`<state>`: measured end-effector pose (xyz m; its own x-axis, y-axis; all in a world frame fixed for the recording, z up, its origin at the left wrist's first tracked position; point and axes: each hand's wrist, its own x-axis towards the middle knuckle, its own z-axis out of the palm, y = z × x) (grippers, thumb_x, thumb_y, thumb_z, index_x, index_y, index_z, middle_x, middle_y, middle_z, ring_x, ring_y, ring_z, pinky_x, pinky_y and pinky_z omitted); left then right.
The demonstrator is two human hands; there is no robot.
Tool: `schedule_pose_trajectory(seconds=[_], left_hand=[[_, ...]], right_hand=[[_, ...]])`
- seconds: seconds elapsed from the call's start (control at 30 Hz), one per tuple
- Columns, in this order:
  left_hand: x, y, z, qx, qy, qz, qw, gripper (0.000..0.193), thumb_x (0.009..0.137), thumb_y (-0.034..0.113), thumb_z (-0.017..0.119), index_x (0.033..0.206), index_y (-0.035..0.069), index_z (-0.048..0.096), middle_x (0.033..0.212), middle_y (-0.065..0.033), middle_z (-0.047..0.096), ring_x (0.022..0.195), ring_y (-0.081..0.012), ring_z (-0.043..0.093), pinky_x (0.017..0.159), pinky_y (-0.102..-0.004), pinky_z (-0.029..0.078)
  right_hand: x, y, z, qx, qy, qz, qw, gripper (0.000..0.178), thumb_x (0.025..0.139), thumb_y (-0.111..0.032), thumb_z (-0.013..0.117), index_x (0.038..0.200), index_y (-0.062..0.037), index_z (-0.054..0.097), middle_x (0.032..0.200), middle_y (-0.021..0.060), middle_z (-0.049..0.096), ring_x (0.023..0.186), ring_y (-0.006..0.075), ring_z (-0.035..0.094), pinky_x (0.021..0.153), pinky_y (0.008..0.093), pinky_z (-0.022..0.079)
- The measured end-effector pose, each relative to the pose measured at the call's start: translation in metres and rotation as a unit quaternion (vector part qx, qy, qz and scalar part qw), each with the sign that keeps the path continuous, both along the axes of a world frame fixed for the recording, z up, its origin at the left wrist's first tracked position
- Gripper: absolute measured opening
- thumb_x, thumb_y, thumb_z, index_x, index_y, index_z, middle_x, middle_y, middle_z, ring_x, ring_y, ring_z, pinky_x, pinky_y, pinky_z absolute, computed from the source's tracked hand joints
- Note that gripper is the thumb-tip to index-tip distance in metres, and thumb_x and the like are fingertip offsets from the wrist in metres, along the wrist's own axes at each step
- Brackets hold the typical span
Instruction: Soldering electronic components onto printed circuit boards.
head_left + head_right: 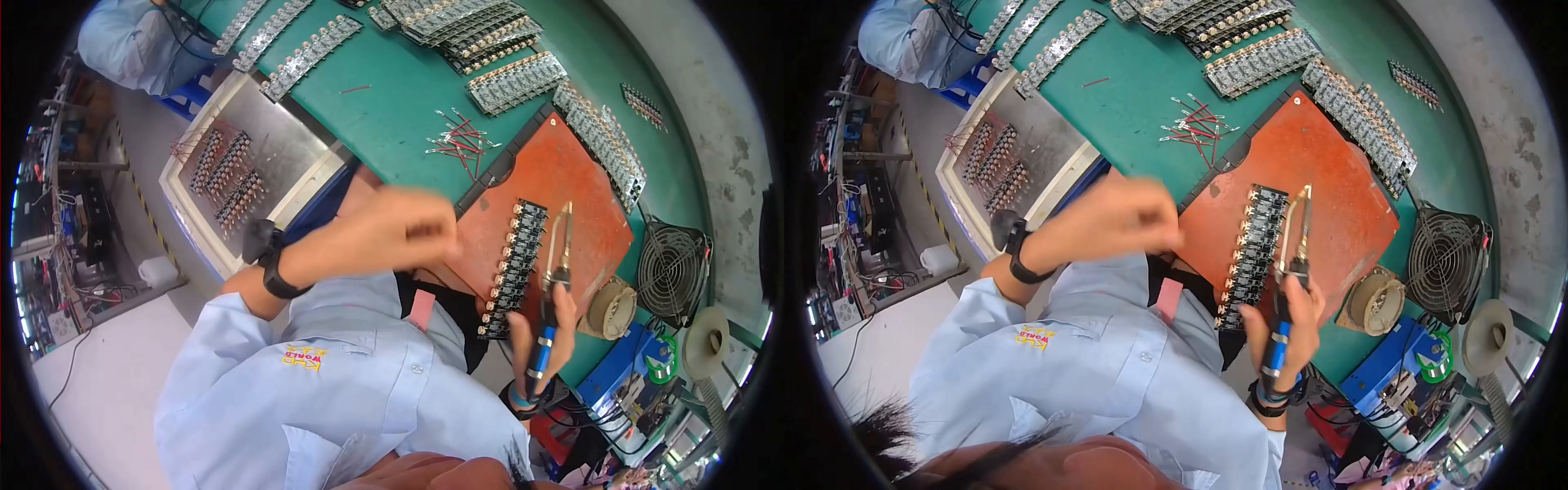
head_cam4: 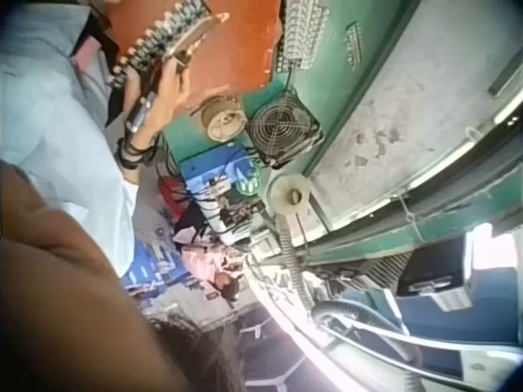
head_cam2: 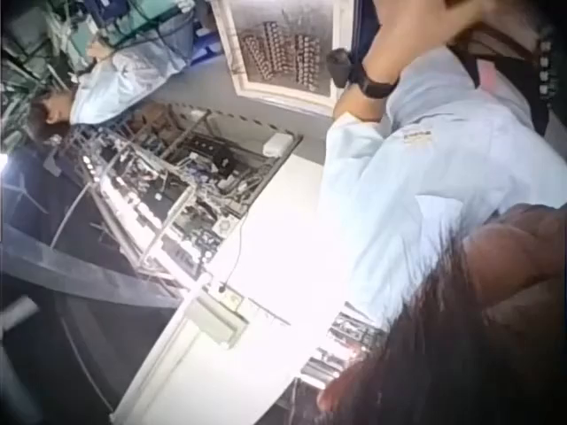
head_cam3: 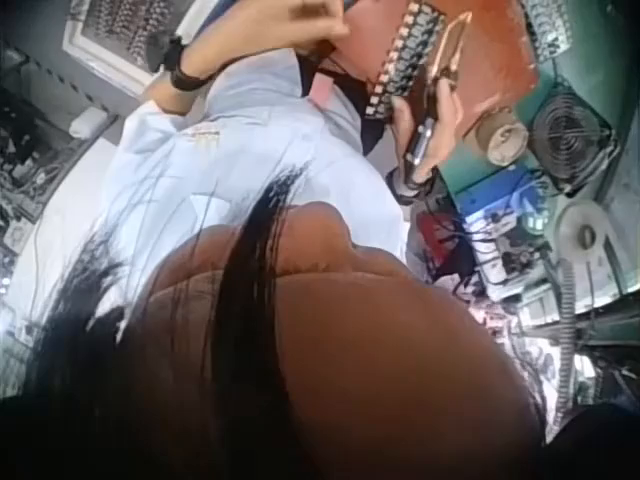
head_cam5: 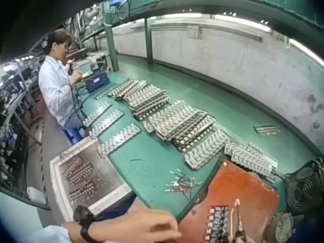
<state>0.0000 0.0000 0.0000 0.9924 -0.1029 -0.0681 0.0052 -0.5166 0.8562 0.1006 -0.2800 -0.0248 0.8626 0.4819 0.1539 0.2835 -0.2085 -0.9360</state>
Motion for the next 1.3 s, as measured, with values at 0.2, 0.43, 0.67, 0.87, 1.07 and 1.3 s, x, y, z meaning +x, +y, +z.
schedule_pose_trajectory(seconds=[0.2,0.43,0.67,0.87,1.07,1.3], left_hand=[[0.026,0.023,-0.052,0.187,-0.201,0.314,0.909,0.015,0.079,0.018,0.07,0.083,0.008,0.059,0.081,-0.0073,0.054,0.084,-0.0276,0.053,0.072,-0.0365,0.037],[0.018,0.025,-0.057,0.218,-0.189,0.306,0.907,0.011,0.083,0.013,0.067,0.087,0.004,0.061,0.077,-0.0076,0.058,0.075,-0.0235,0.055,0.07,-0.0337,0.042],[0.01,0.014,-0.046,-0.011,-0.168,0.359,0.918,0.012,0.088,0.012,0.063,0.093,0.001,0.061,0.077,-0.0094,0.06,0.07,-0.0194,0.059,0.065,-0.0293,0.044],[0.008,0.001,-0.029,-0.124,-0.131,0.286,0.941,0.01,0.089,0.008,0.063,0.089,-0.002,0.062,0.079,-0.0031,0.058,0.069,-0.0093,0.053,0.059,-0.0227,0.041],[0.021,-0.024,-0.015,-0.187,-0.072,0.173,0.964,0.009,0.089,0.007,0.063,0.086,-0.002,0.061,0.077,0.0004,0.054,0.066,-0.0047,0.048,0.056,-0.0212,0.037],[0.027,-0.037,-0.007,-0.31,0.026,0.154,0.938,0.013,0.089,0.007,0.064,0.08,0.0,0.059,0.076,0.0023,0.053,0.065,-0.002,0.045,0.055,-0.0197,0.034]], right_hand=[[0.009,0.033,0.009,-0.183,-0.266,0.114,0.939,0.065,0.067,-0.009,0.081,0.126,-0.0015,0.054,0.112,0.0147,0.062,0.108,0.035,0.053,0.107,0.0471,0.03],[0.014,0.043,0.01,-0.211,-0.284,0.102,0.93,0.064,0.067,-0.01,0.082,0.124,-0.0009,0.055,0.106,0.0129,0.064,0.102,0.028,0.058,0.106,0.0476,0.031],[0.008,0.034,0.014,-0.209,-0.294,0.105,0.927,0.064,0.066,-0.009,0.081,0.123,0.0014,0.055,0.104,0.0128,0.064,0.097,0.0276,0.06,0.105,0.0505,0.033],[0.007,0.023,0.012,-0.197,-0.304,0.125,0.924,0.061,0.066,-0.011,0.082,0.12,0.0015,0.056,0.103,0.0135,0.064,0.096,0.0296,0.06,0.103,0.0512,0.034],[0.008,0.01,0.014,-0.195,-0.307,0.155,0.919,0.06,0.067,-0.013,0.081,0.12,0.0017,0.056,0.107,0.0154,0.064,0.101,0.034,0.06,0.103,0.0518,0.034],[-0.001,0.013,0.019,0.042,-0.056,0.049,0.996,0.061,0.083,-0.017,0.07,0.133,0.003,0.04,0.116,0.0229,0.062,0.116,0.0343,0.057,0.102,0.0462,0.039]])
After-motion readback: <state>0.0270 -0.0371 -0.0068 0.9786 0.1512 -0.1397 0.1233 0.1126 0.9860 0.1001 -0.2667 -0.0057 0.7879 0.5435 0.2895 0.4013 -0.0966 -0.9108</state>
